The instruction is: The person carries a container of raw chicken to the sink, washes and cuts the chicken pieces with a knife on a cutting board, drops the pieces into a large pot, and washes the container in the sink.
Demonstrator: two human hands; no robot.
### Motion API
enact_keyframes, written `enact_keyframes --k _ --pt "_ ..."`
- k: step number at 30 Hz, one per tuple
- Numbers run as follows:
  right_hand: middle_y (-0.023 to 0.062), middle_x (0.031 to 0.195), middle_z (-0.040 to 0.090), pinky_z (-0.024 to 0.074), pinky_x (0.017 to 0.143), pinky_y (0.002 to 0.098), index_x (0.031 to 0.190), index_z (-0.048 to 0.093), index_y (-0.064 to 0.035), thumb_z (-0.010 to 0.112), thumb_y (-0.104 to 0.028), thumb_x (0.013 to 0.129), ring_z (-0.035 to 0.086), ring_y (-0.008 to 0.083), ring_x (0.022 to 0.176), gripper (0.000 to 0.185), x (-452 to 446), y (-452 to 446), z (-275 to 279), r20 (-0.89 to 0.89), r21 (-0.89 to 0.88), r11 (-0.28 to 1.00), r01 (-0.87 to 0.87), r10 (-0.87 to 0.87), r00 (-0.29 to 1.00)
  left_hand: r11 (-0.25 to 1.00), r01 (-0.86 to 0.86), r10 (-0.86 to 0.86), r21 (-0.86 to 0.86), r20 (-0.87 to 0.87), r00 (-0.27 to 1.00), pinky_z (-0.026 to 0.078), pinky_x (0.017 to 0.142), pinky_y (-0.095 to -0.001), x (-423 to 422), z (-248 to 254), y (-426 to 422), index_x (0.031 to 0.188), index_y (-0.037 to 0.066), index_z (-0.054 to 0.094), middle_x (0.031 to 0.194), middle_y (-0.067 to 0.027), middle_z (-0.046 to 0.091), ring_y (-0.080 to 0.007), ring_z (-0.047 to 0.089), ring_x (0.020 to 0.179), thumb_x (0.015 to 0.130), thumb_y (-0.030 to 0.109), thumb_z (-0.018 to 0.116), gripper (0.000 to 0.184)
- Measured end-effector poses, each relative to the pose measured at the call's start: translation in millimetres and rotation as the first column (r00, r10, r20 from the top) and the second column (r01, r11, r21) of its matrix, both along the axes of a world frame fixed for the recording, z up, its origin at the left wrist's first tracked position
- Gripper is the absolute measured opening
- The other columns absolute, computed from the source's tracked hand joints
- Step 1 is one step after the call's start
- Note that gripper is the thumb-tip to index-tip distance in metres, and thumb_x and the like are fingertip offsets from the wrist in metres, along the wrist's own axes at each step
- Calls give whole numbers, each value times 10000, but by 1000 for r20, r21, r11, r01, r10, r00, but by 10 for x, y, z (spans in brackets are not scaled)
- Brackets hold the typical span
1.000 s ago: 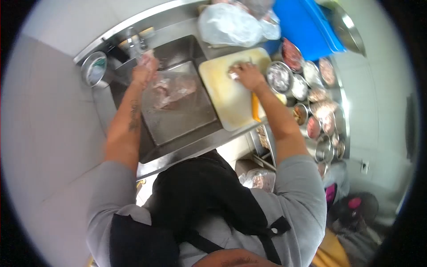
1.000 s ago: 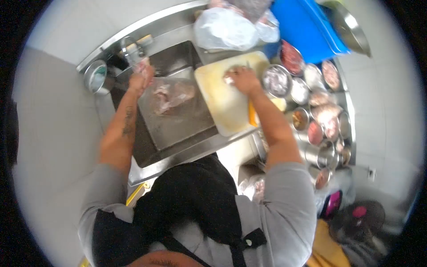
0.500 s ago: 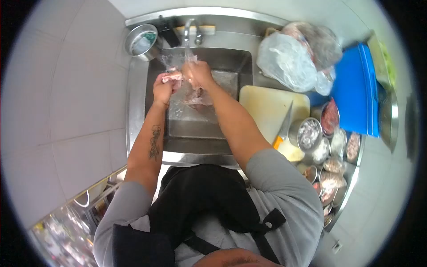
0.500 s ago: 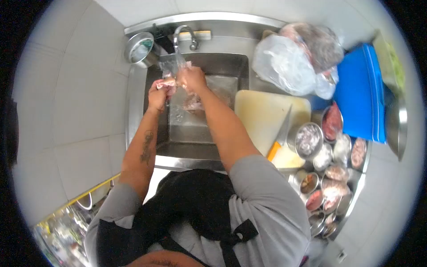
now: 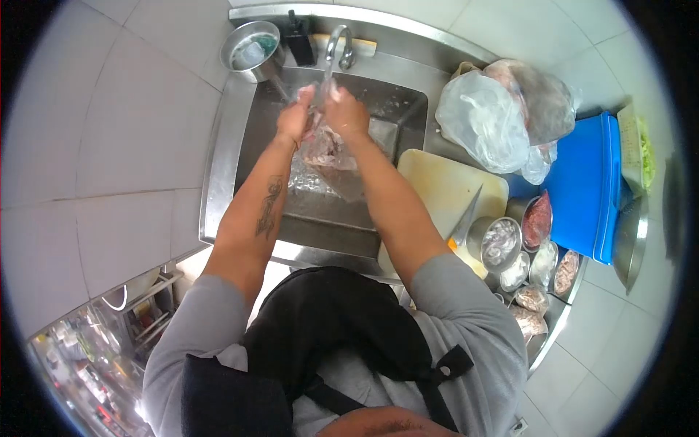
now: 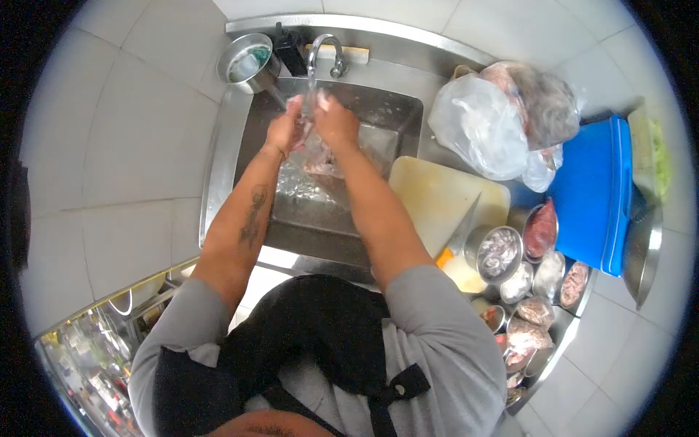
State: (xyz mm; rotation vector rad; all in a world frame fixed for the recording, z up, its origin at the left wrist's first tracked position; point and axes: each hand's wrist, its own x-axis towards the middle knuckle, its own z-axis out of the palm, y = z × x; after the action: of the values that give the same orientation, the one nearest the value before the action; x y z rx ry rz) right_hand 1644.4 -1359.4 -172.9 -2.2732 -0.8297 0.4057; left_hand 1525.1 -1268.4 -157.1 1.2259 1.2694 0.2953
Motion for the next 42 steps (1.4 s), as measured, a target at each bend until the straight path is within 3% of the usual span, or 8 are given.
enact_keyframes --k 4,7,10,13,26,28,36,42 --pt "245 1115 767 583 914 519 1272 757 -95 699 -318 957 728 443 1019 390 -249 -94 153 149 -145 930 -338 358 922 964 127 -82 -235 194 978 603 610 -360 62 -242 184 1251 75 718 1000 -65 741 -220 715 762 983 622 691 610" --pt "239 1284 736 561 999 460 1322 760 -135 735 -183 925 708 395 1177 401 -424 -254 -10 302 277 897 -345 259 917 943 73 51 -324 357 933 609 639 -362 -107 -240 278 1261 83 717 1027 -73 759 -227 744 836 986 526 730 521" --pt "228 1390 703 524 1080 489 1373 735 -141 710 -89 911 661 443 1276 465 -341 -563 -138 -59 566 748 -346 456 888 970 -42 155 -238 480 863 590 629 -347 -189 -54 219 1178 67 760 934 -68 766 -203 750 811 847 439 896 516" --pt "183 1438 693 506 1116 450 1420 709 -157 709 -170 954 671 385 1297 466 -326 -978 -233 -266 210 973 -93 148 952 890 81 -141 449 102 985 618 774 -336 -448 192 98 1156 28 797 1017 -72 819 -154 765 872 819 317 867 450" --pt "242 1361 704 510 1098 486 1424 683 -104 687 -201 926 660 415 1283 508 -952 -2006 -877 51 -263 924 -277 300 953 688 82 -233 721 112 966 612 920 -400 -3111 818 -522 1184 112 786 1164 -114 804 -250 764 1053 761 191 921 450" --pt "234 1395 688 502 1098 480 1460 661 -111 694 -227 953 650 408 1299 521 -1207 -2056 -594 -22 -286 903 -321 329 944 288 128 -282 949 -44 959 609 958 -415 -3871 1205 -803 1172 153 781 1216 -117 786 -288 744 1127 695 182 948 506" --pt "211 1337 730 530 1068 460 1438 675 -76 745 -196 920 692 375 1250 536 -1850 -2476 -584 12 -371 860 -350 381 924 -5 -355 359 935 333 872 603 946 -396 -6658 1984 -1596 1126 53 755 1099 -110 786 -275 756 1067 809 76 879 341" --pt "205 1308 746 554 1036 441 1442 675 -82 769 -157 879 728 358 1175 576 -1897 -2658 -934 174 -274 879 -389 443 879 -160 -42 718 986 145 681 580 903 -415 -8013 2313 -440 1270 32 712 1118 -176 764 -354 738 974 838 338 933 574"
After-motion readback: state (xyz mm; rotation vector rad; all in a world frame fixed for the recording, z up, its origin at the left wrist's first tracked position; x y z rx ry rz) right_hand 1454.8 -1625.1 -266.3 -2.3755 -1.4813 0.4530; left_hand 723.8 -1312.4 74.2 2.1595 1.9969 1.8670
